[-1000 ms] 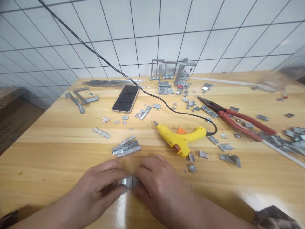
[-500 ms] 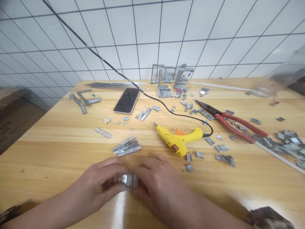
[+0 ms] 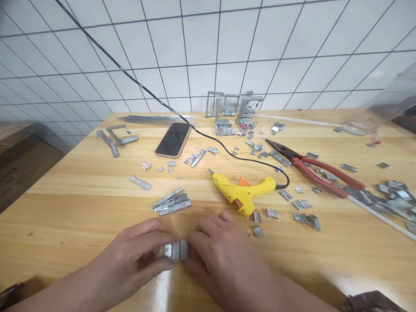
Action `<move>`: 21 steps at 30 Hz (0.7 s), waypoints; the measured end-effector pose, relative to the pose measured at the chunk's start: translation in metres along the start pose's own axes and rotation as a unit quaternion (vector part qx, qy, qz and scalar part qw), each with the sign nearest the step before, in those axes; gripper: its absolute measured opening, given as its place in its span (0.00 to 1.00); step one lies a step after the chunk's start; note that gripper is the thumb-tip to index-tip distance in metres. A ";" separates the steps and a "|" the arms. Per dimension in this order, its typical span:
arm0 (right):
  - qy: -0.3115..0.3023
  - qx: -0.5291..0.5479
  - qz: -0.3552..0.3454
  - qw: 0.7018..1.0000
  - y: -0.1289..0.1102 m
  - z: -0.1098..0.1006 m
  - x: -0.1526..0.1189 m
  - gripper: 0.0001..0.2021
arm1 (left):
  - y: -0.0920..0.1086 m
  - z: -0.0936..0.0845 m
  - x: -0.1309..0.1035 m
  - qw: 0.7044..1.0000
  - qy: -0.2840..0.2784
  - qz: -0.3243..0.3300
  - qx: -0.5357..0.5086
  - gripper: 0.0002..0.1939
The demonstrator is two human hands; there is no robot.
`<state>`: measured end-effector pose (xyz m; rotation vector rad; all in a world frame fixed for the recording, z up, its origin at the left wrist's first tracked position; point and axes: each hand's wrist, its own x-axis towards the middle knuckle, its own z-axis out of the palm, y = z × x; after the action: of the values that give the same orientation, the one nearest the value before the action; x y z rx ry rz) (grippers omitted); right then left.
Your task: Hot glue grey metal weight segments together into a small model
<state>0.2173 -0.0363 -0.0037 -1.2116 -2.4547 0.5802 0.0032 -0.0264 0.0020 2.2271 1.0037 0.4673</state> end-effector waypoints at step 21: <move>0.037 0.002 -0.025 0.999 0.001 0.009 0.002 0.07 | -0.004 0.009 -0.006 1.000 0.029 0.012 -0.002 0.05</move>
<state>0.2132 -0.0361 -0.0117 -1.1465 -2.4144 0.5172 0.0020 -0.0325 -0.0077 2.2344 1.0063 0.5468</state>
